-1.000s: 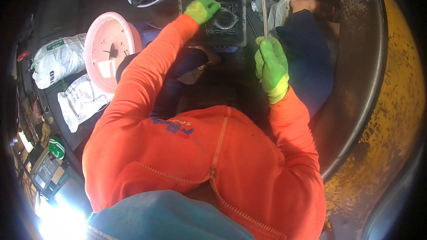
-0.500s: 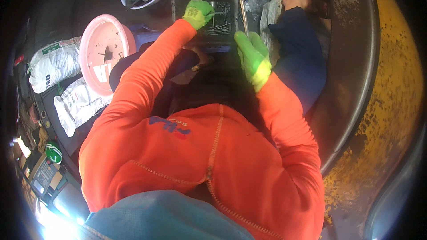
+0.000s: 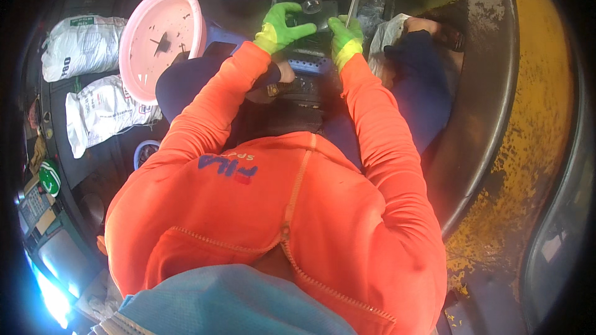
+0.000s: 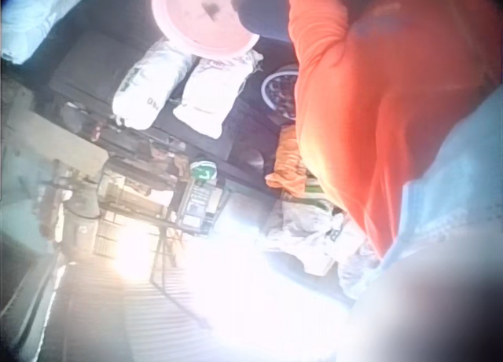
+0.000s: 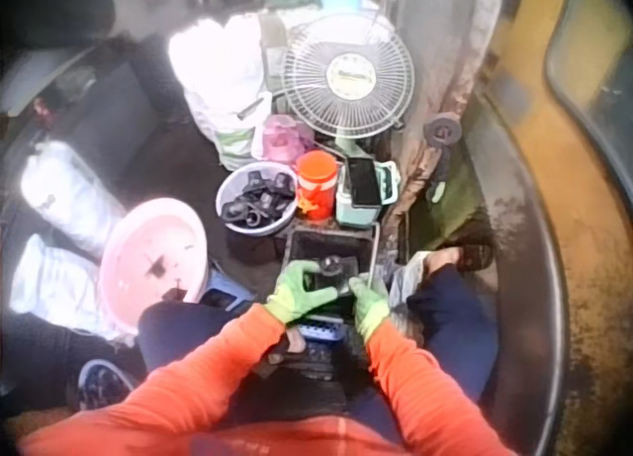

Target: The person sits on the floor and uses a metal hook tool to scrape and clean the inside of small black plastic mold parts. They repeatedly pick up each part, scrape its interior, and place it into a pink basin.

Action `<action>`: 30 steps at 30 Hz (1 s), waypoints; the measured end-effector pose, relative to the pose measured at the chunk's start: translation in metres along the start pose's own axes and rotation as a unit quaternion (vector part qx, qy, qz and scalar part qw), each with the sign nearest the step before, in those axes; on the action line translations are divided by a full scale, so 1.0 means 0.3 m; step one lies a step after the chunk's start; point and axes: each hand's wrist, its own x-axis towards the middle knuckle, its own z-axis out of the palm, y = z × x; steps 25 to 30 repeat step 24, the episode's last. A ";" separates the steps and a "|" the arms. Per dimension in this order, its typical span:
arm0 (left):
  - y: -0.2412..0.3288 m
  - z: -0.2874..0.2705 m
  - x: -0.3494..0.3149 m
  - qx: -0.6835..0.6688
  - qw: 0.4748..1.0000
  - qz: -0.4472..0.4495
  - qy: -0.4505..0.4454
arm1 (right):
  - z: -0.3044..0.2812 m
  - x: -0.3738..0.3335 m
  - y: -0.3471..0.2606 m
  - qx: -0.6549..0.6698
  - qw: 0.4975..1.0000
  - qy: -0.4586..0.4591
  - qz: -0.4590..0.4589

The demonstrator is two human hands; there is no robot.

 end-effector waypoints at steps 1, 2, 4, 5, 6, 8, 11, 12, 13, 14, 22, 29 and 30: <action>-0.013 0.003 -0.003 -0.016 0.998 -0.038 0.043 | 0.010 -0.011 0.009 -0.006 1.000 -0.020 -0.003; -0.025 0.016 -0.007 -0.027 0.998 -0.020 0.046 | 0.021 -0.027 0.020 -0.014 0.999 -0.041 -0.005; -0.066 0.024 -0.013 -0.047 0.996 0.065 0.034 | 0.036 -0.053 0.025 -0.105 0.992 -0.071 -0.024; -0.096 0.018 -0.006 0.026 0.993 0.109 0.024 | 0.032 -0.068 0.022 -0.187 0.978 -0.078 -0.040; -0.132 0.009 -0.016 0.053 0.993 0.095 0.038 | 0.020 -0.087 0.021 -0.268 0.958 -0.083 -0.055; -0.210 -0.014 -0.036 0.121 0.988 0.052 0.082 | 0.009 -0.114 0.022 -0.386 0.915 -0.080 -0.085; -0.307 -0.022 -0.069 0.172 0.983 -0.065 0.030 | -0.037 -0.210 0.057 -0.353 0.899 -0.194 -0.170; -0.326 -0.010 -0.089 0.171 0.982 -0.074 0.027 | -0.042 -0.233 0.076 -0.353 0.900 -0.215 -0.139; -0.339 0.005 -0.108 0.182 0.977 -0.110 0.002 | -0.025 -0.246 0.104 -0.398 0.887 -0.200 -0.124; -0.352 0.016 -0.116 0.196 0.973 -0.120 -0.004 | -0.021 -0.254 0.116 -0.458 0.858 -0.199 -0.122; -0.391 0.045 -0.138 0.110 0.989 -0.098 0.006 | 0.058 -0.329 -0.034 -0.347 0.884 -0.215 -0.228; -0.381 0.045 -0.143 0.116 0.988 -0.103 0.004 | 0.078 -0.373 -0.087 -0.199 0.916 -0.234 -0.259; -0.381 0.045 -0.143 0.116 0.988 -0.103 0.004 | 0.078 -0.373 -0.087 -0.199 0.916 -0.234 -0.259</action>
